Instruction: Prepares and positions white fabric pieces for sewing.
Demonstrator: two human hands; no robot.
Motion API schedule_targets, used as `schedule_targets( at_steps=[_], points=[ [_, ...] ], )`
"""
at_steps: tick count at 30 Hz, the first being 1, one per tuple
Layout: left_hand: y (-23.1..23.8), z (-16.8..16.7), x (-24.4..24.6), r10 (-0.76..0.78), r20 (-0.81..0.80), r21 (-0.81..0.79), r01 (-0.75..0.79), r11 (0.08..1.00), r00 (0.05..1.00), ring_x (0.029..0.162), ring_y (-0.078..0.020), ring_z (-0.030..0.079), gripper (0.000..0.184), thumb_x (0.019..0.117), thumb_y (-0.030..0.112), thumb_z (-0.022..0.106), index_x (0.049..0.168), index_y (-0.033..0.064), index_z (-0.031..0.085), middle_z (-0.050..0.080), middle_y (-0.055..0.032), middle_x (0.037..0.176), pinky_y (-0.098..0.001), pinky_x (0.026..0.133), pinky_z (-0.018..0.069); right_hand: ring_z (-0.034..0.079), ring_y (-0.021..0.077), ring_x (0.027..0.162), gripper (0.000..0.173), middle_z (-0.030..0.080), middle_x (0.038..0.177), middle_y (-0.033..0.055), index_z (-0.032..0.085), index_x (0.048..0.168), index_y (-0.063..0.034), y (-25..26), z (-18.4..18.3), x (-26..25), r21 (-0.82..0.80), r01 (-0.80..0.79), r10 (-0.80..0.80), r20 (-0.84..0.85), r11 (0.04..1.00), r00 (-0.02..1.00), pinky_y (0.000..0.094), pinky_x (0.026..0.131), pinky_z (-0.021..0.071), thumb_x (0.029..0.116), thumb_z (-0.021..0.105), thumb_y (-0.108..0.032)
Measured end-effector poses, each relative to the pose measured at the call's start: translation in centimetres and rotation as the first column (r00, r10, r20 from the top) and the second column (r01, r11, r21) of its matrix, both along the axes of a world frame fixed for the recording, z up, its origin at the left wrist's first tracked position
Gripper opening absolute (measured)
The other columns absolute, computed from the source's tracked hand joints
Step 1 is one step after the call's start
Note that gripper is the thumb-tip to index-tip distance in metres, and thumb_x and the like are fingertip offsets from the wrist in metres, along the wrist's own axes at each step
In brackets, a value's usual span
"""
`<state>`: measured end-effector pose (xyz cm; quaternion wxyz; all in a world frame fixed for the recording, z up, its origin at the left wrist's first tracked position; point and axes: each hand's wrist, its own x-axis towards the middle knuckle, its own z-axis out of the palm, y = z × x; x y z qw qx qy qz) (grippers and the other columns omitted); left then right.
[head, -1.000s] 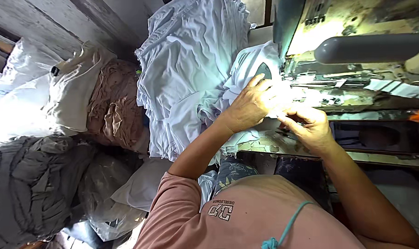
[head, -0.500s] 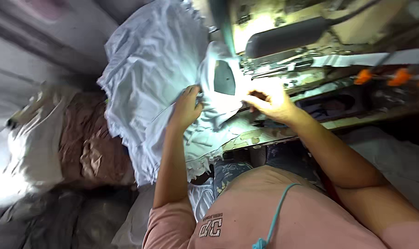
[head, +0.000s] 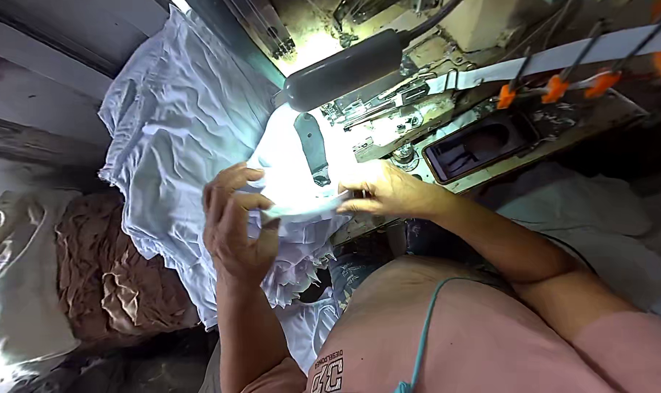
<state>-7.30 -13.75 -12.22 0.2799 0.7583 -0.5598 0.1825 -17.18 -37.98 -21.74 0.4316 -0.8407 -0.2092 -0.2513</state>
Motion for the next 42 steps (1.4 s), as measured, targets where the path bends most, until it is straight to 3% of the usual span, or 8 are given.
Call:
schedule_targets(
  at_steps=[3, 8, 16, 23, 30, 35, 40, 42],
  points=[
    [-0.8, -0.8, -2.8, -0.203, -0.108, 0.063, 0.210, 0.976, 0.973, 0.118, -0.0103, 0.062, 0.018, 0.1057, 0.030, 0.052, 0.097, 0.0147, 0.055, 0.069, 0.0008, 0.105, -0.0412, 0.117, 0.0389, 0.064, 0.0151, 0.068, 0.018, 0.066, 0.080, 0.0077, 0.073, 0.090, -0.0017, 1.5, -0.8, -2.4, 0.078, -0.054, 0.056, -0.014, 0.995, 0.998, 0.0304, 0.060, 0.0527, 0.0931, 0.072, -0.019],
    [-3.2, -2.6, -4.5, -0.349, -0.108, 0.204, 0.364, 0.909, 0.931, 0.079, -0.0196, 0.064, 0.014, 0.0993, 0.014, 0.056, 0.093, 0.0048, 0.065, 0.067, -0.0090, 0.080, -0.0313, 0.072, 0.0492, 0.061, 0.0065, 0.074, 0.021, 0.065, 0.081, 0.0090, 0.071, 0.087, 0.0041, 1.3, -0.1, -6.1, 0.263, -0.246, 0.264, -0.036, 0.933, 0.964, 0.0165, 0.067, 0.0503, 0.0973, 0.068, -0.014],
    [-3.4, -5.0, -0.5, -0.197, -0.153, 0.295, 0.235, 0.926, 0.969, 0.103, -0.0284, 0.067, 0.019, 0.0936, 0.009, 0.056, 0.095, 0.0020, 0.073, 0.073, -0.0111, 0.097, -0.0498, 0.105, 0.0433, 0.060, -0.0025, 0.063, 0.020, 0.065, 0.071, -0.0018, 0.070, 0.086, -0.0008, -0.9, -1.9, -8.0, 0.355, -0.051, 0.139, -0.228, 0.934, 0.964, 0.0120, 0.060, 0.0518, 0.0991, 0.063, -0.015],
    [-3.8, -3.5, -2.7, -0.282, -0.381, 0.125, 0.351, 0.928, 0.881, 0.076, -0.0103, 0.060, 0.019, 0.0993, 0.011, 0.059, 0.089, 0.0003, 0.072, 0.067, -0.0050, 0.078, -0.0266, 0.075, 0.0482, 0.063, 0.0016, 0.063, 0.020, 0.067, 0.077, 0.0022, 0.068, 0.107, 0.0015, -0.2, -3.0, -8.0, 0.182, 0.120, -0.076, -0.232, 0.976, 0.970, 0.0155, 0.061, 0.0548, 0.0958, 0.056, -0.009],
    [-4.0, -3.4, -4.3, -0.447, -0.350, 0.077, 0.501, 0.862, 0.823, 0.084, -0.0143, 0.065, 0.027, 0.1019, 0.014, 0.055, 0.085, 0.0016, 0.072, 0.068, -0.0055, 0.077, -0.0341, 0.097, 0.0486, 0.062, 0.0027, 0.077, 0.021, 0.069, 0.101, 0.0111, 0.072, 0.098, 0.0028, 0.8, -2.0, -9.6, 0.231, -0.033, 0.066, -0.136, 0.972, 0.989, 0.0131, 0.067, 0.0523, 0.0971, 0.068, -0.018],
    [-4.6, -4.4, -5.7, -0.458, -0.215, 0.134, 0.490, 0.861, 0.863, 0.072, -0.0158, 0.062, 0.026, 0.1043, 0.013, 0.054, 0.087, 0.0023, 0.070, 0.064, -0.0057, 0.069, -0.0271, 0.073, 0.0477, 0.063, 0.0072, 0.078, 0.027, 0.069, 0.093, 0.0115, 0.069, 0.108, 0.0031, 0.9, -0.4, -11.3, 0.189, -0.103, 0.155, -0.284, 0.977, 0.946, 0.0145, 0.070, 0.0510, 0.0972, 0.068, -0.022],
    [-5.5, -5.7, -6.8, -0.500, -0.143, 0.101, 0.515, 0.851, 0.854, 0.068, -0.0174, 0.061, 0.026, 0.1069, 0.015, 0.051, 0.088, 0.0024, 0.065, 0.061, -0.0065, 0.067, -0.0297, 0.083, 0.0500, 0.057, 0.0092, 0.069, 0.034, 0.062, 0.075, 0.0079, 0.071, 0.090, -0.0004, 1.6, -1.4, -10.7, 0.143, 0.025, 0.002, -0.181, 0.989, 0.983, 0.0192, 0.063, 0.0445, 0.1058, 0.055, -0.025],
    [-5.4, -6.7, -6.7, -0.461, -0.106, 0.085, 0.470, 0.879, 0.881, 0.071, -0.0184, 0.062, 0.040, 0.1071, 0.036, 0.053, 0.091, 0.0025, 0.066, 0.061, -0.0071, 0.069, -0.0334, 0.092, 0.0493, 0.062, 0.0066, 0.076, 0.031, 0.067, 0.082, 0.0081, 0.074, 0.092, 0.0000, 1.4, -1.6, -10.6, 0.209, 0.027, 0.009, -0.168, 0.977, 0.986, 0.0170, 0.070, 0.0485, 0.1051, 0.056, -0.021]
  ],
)
